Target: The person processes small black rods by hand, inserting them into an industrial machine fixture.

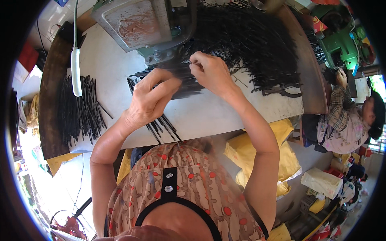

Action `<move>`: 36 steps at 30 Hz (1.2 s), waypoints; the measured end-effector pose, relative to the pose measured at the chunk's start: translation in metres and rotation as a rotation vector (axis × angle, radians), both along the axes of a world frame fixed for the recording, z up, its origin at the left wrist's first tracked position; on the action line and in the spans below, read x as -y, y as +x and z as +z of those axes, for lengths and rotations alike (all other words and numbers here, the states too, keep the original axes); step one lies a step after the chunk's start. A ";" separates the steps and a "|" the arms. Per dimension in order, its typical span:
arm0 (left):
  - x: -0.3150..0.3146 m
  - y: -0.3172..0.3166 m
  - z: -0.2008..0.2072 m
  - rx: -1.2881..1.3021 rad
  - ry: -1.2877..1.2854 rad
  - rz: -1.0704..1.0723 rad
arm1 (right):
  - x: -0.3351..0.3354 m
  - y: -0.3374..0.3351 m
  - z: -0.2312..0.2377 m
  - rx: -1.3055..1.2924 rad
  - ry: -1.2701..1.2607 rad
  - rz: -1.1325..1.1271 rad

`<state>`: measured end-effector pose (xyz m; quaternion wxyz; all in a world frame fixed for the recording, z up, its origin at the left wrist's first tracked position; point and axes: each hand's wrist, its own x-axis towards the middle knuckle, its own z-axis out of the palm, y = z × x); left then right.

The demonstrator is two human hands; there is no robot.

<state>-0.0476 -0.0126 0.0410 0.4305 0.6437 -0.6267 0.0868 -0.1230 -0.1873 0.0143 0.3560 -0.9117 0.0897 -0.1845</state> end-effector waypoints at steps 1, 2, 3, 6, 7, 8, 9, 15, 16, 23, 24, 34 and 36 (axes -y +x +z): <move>-0.002 0.001 -0.003 0.003 0.003 -0.001 | -0.002 0.002 0.001 -0.069 0.087 0.000; -0.005 0.003 -0.007 0.019 0.136 0.152 | -0.003 0.004 0.002 -0.137 0.175 -0.001; -0.008 0.005 -0.012 0.037 0.269 0.303 | -0.004 0.007 -0.001 -0.134 0.178 -0.003; -0.011 0.025 -0.031 -0.140 0.257 0.343 | -0.010 0.019 -0.012 -0.124 0.420 0.104; -0.010 0.028 -0.033 -0.292 0.229 0.321 | -0.010 0.023 -0.014 -0.119 0.424 0.101; -0.008 0.028 -0.035 -0.401 0.232 0.291 | -0.011 0.027 -0.015 -0.117 0.445 0.101; -0.007 0.026 -0.035 -0.397 0.235 0.287 | -0.011 0.029 -0.016 -0.115 0.465 0.102; -0.006 0.033 -0.038 -0.491 0.246 0.355 | -0.012 0.033 -0.006 -0.099 0.612 0.064; -0.009 0.039 -0.040 -0.421 0.221 0.399 | -0.012 0.034 -0.006 -0.099 0.612 0.064; -0.012 0.057 -0.036 -0.322 0.235 0.565 | -0.021 0.045 -0.005 -0.138 0.723 0.102; -0.010 0.057 -0.035 -0.392 0.265 0.558 | -0.023 0.047 -0.005 -0.127 0.791 0.107; -0.009 0.065 -0.036 0.060 0.131 0.505 | -0.027 0.050 -0.001 -0.144 0.944 0.076; -0.015 0.066 -0.025 0.192 0.249 0.592 | -0.023 0.047 -0.004 -0.127 0.954 0.058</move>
